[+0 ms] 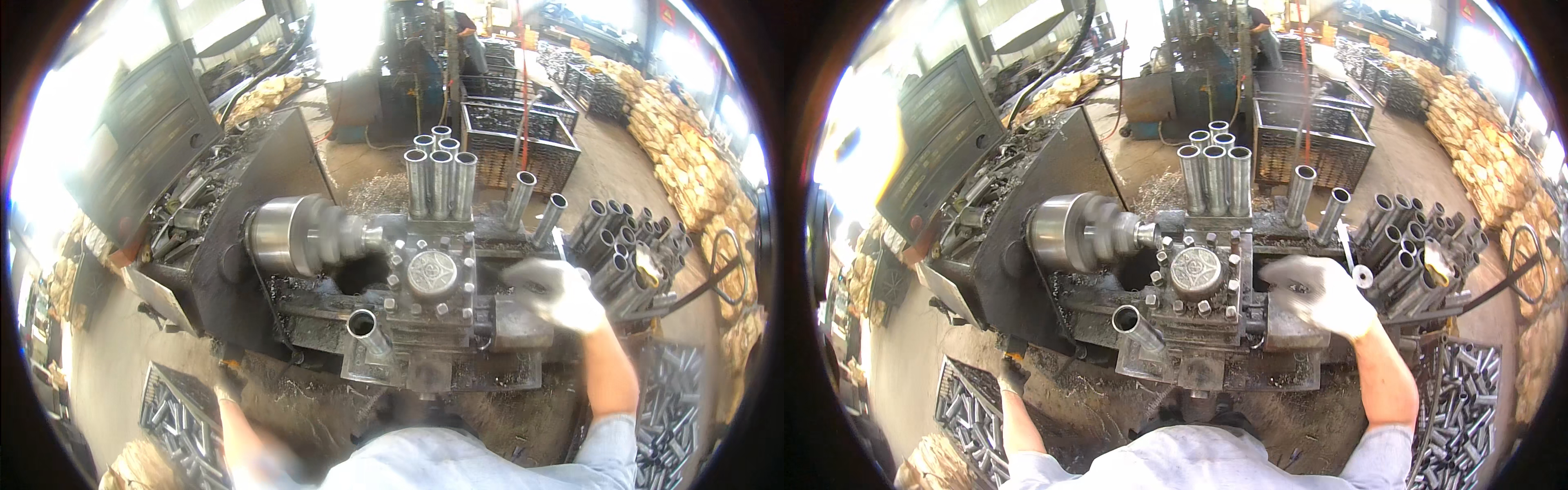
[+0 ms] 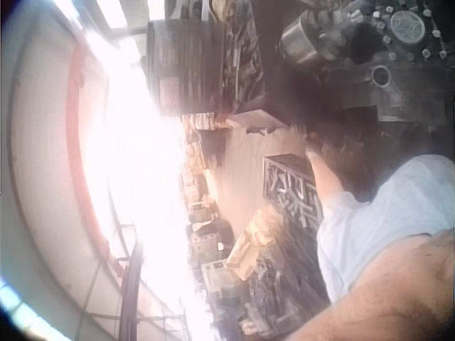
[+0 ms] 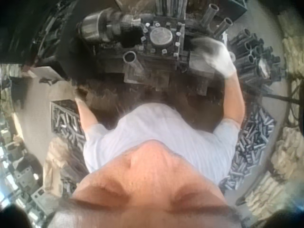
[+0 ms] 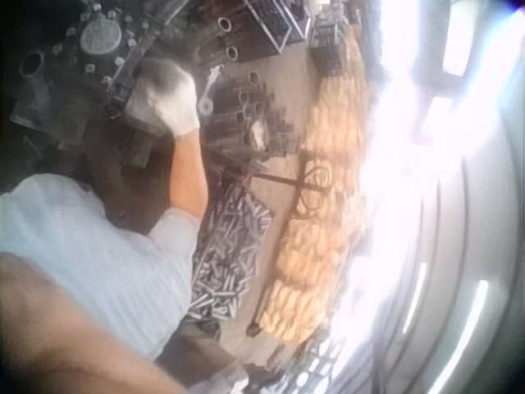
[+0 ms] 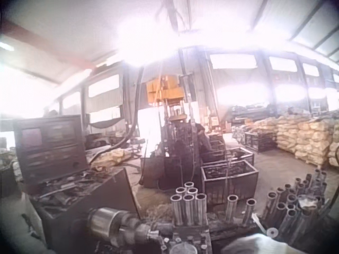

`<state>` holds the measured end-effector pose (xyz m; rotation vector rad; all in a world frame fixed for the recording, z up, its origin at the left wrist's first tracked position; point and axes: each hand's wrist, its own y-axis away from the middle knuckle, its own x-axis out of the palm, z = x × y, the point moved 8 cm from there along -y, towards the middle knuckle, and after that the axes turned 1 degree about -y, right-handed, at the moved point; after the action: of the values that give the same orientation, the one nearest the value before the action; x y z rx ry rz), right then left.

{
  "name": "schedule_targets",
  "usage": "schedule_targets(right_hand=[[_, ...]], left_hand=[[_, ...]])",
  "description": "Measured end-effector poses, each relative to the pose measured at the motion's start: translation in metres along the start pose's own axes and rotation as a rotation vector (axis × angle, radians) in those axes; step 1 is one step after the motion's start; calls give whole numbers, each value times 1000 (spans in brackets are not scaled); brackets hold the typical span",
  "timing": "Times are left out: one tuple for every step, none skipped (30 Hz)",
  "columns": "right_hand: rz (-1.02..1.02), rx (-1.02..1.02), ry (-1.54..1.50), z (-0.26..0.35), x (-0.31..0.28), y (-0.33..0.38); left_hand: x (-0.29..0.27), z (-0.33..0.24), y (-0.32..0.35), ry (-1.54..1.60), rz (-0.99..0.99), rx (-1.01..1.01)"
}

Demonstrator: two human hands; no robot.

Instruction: The person operates a CNC lathe in a workshop, repeatedly picking up cylindrical metal parts from a bin, loading them into the machine's chuck, and then removing them to place them back into the bin. The person also adjusts the machine's control panel.

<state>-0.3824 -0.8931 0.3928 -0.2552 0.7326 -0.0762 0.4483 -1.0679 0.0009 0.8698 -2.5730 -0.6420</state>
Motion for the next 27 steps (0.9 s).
schedule_targets(right_hand=[[72,-210,110,15,10,-35],[146,-303,39,22,25,-67],[233,-414,19,30,43,-100],[317,-403,47,30,67,-129],[512,-296,40,22,96,-161],[590,-251,18,18,115,-182],[688,-123,44,8,137,-202],[736,11,123,-4,155,-218],[811,115,118,-14,170,-224],[866,202,117,-22,182,-228],[941,127,20,-19,198,-227],[1009,63,-26,-17,211,-226],[931,118,22,-29,215,-229],[881,189,71,-42,220,-232],[793,216,40,-50,220,-234],[667,240,52,-58,217,-239],[552,502,-250,-74,214,-234],[509,488,-263,-75,210,-235],[449,455,-267,-72,202,-234],[422,345,-315,-59,193,-234],[263,524,-364,-66,175,-228],[168,589,-465,-59,159,-223],[-14,633,-567,-52,134,-215],[-203,698,-628,-43,112,-208],[-273,545,-661,-21,95,-210],[-439,525,-607,-7,74,-204],[-498,292,-515,20,61,-210]], left_hand=[[0,6,5,75,26,-6],[-6,19,15,137,-28,-37],[-4,31,28,201,-14,-29],[-5,50,46,121,-27,-42],[-1,72,70,37,18,-22],[-2,87,90,-68,0,-38],[2,117,114,28,-14,-77],[11,128,142,-201,161,65],[17,152,153,-184,136,-21],[22,172,169,-245,192,-40],[24,183,175,-377,212,-17],[31,192,180,-388,276,47],[28,205,178,-546,235,20],[28,215,176,-616,251,31],[27,216,170,-737,238,109],[26,218,165,-818,243,181],[21,223,158,-920,223,181],[13,231,152,-788,250,94],[2,242,148,-682,239,-68],[-8,252,148,-552,241,-241],[-15,246,146,-562,225,-226],[-18,229,144,-754,205,-86],[-19,209,144,-910,188,66],[-13,190,145,-1035,168,198],[-6,177,146,-1129,187,236],[5,164,144,-1105,248,227],[22,149,148,-1047,293,295]])
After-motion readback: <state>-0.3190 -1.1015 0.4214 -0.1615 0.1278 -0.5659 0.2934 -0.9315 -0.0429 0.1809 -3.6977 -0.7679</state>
